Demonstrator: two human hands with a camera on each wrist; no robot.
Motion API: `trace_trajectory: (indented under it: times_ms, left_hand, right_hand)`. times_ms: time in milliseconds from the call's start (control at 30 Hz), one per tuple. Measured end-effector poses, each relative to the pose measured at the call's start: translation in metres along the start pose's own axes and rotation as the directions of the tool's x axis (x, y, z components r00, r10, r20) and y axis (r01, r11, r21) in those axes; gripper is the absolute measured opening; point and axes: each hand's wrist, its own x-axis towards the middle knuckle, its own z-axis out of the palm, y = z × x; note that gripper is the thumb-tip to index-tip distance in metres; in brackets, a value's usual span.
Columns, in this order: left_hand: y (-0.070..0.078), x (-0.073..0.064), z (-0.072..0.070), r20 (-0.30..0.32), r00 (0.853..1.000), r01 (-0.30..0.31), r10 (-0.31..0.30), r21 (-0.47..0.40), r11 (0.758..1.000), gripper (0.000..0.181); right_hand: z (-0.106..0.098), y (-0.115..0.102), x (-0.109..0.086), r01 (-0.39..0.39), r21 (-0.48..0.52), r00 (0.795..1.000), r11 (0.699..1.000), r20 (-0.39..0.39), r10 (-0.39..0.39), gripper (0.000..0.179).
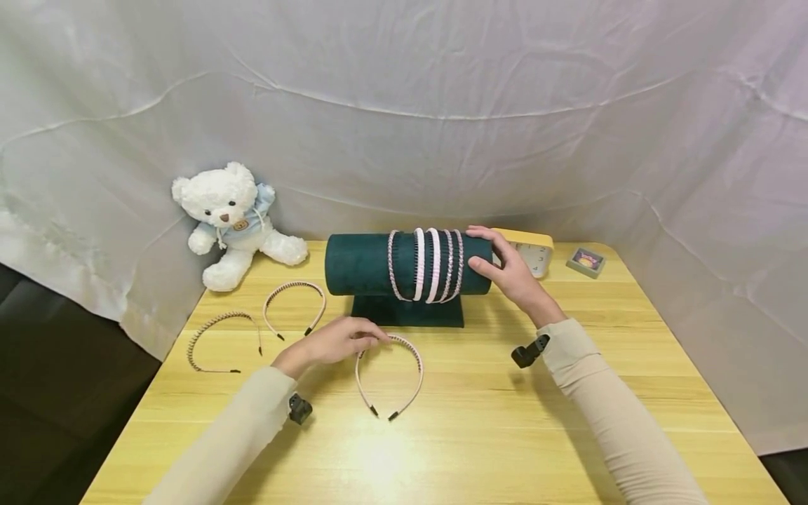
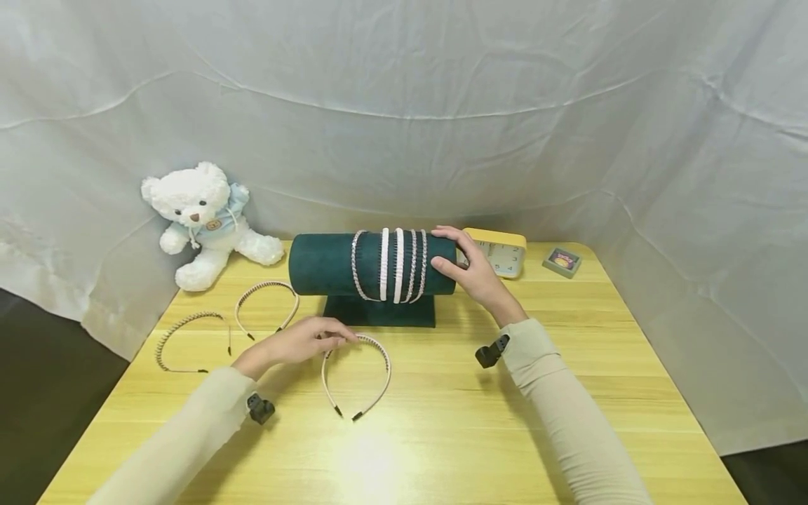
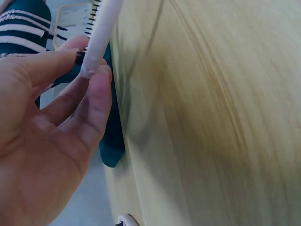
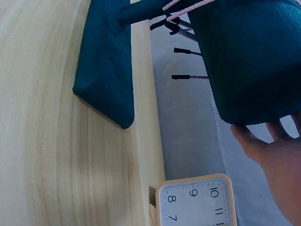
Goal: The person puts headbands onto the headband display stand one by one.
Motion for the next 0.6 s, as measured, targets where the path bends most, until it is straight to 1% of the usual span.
trace_trajectory:
  times_ms: [67,167,267,367,467,600]
  left_hand:
    - [-0.0017,-0.0012,-0.0010,0.033,0.999,0.029,-0.026,-0.068,0.997,0.030]
    - [-0.0034,-0.0032,-0.0020,0.081,0.995,0.077,-0.065,-0.152,0.985,0.033]
    - [-0.0038,-0.0050,-0.0030,0.113,0.990,0.106,-0.084,-0.206,0.973,0.038]
    - [-0.0038,-0.0069,-0.0038,0.132,0.987,0.119,-0.088,-0.252,0.960,0.042]
    - [-0.0048,-0.0080,-0.0040,0.130,0.987,0.129,-0.097,-0.266,0.955,0.040]
    - [-0.0062,-0.0086,-0.0031,0.096,0.991,0.117,-0.097,-0.238,0.964,0.035]
  right_hand:
    - [-0.0001,0.0003,-0.0001,0.001,-0.004,1.000,1.000,-0.002,-0.001,0.058]
    - [-0.0001,0.0004,0.0000,0.001,-0.007,1.000,1.000,-0.003,-0.001,0.058]
    - [-0.0001,-0.0003,0.0000,-0.003,-0.007,1.000,1.000,-0.003,0.003,0.058]
    - [0.0001,-0.0005,-0.0001,-0.007,-0.004,1.000,1.000,-0.004,0.007,0.057]
    - [0.0005,-0.0001,-0.0001,-0.005,-0.001,1.000,1.000,-0.004,0.005,0.057]
    - [0.0008,0.0004,0.0000,-0.002,-0.001,1.000,1.000,-0.002,0.002,0.058]
